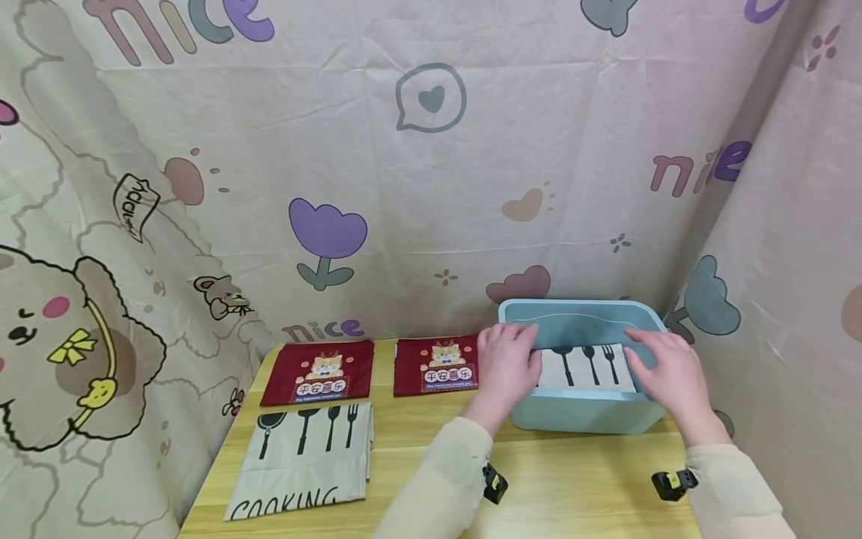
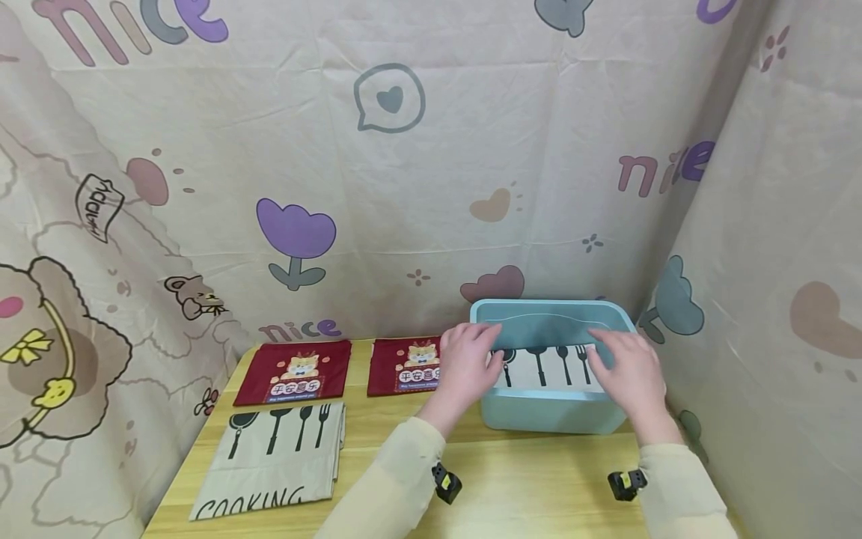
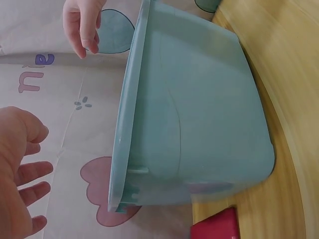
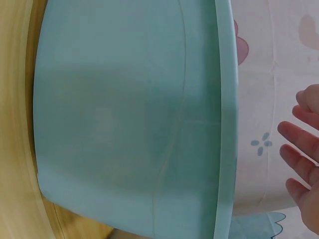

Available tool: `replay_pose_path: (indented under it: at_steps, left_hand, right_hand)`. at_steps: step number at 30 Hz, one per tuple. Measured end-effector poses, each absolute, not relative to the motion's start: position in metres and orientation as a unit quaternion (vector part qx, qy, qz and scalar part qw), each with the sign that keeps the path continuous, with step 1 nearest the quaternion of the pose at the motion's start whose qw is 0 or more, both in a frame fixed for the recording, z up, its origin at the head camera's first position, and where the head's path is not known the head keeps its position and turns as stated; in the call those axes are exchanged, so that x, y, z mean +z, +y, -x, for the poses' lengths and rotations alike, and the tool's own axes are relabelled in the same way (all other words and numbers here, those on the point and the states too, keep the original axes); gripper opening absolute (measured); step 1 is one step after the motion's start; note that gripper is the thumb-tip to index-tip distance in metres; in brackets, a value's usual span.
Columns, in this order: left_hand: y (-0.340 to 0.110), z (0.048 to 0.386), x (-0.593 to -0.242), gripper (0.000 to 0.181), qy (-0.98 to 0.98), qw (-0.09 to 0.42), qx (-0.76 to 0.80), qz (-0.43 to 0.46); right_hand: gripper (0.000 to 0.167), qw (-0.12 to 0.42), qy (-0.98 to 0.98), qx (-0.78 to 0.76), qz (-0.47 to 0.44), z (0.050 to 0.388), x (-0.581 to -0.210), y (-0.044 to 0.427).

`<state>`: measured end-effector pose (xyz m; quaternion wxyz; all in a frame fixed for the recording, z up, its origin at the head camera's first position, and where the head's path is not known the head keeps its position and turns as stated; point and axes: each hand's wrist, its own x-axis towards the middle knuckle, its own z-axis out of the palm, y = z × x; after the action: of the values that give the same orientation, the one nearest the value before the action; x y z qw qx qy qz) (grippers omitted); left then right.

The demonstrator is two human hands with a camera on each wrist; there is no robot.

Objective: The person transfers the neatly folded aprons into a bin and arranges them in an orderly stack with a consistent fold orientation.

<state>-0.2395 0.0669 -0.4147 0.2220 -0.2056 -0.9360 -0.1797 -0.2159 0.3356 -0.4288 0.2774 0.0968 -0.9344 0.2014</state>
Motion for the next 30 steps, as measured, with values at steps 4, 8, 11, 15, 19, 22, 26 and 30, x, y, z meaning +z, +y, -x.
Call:
replay_pose_path:
  at_steps: [4,8,11,15,19,22,26,30]
  left_hand:
    - [0.064,0.239,-0.419,0.04,-0.933,0.237,-0.173,0.207]
    - [0.062,0.238,-0.42,0.042,-0.933,0.238,-0.173,0.21]
    - [0.059,0.236,-0.42,0.042,-0.932,0.237,-0.173,0.212]
    - [0.053,0.235,-0.421,0.043,-0.931,0.239,-0.175,0.212]
    - [0.045,0.236,-0.426,0.043,-0.931,0.24,-0.176,0.21]
    - [0.04,0.237,-0.43,0.044,-0.933,0.24,-0.172,0.205]
    - [0.034,0.238,-0.435,0.046,-0.936,0.238,-0.164,0.201]
    - [0.027,0.237,-0.438,0.048,-0.933,0.246,-0.173,0.196]
  right_hand:
    - [0.034,0.29,-0.931,0.195,-0.108,0.214,-0.432,0.334]
    - [0.035,0.305,-0.926,0.188,-0.122,0.213,-0.434,0.332]
    - [0.035,0.312,-0.922,0.186,-0.131,0.213,-0.436,0.33]
    - [0.035,0.319,-0.919,0.183,-0.139,0.214,-0.439,0.326]
    - [0.037,0.323,-0.918,0.181,-0.145,0.216,-0.441,0.32]
    - [0.039,0.32,-0.918,0.183,-0.143,0.215,-0.443,0.314]
    - [0.04,0.318,-0.918,0.189,-0.145,0.214,-0.444,0.305]
    - [0.042,0.323,-0.913,0.194,-0.157,0.215,-0.446,0.296]
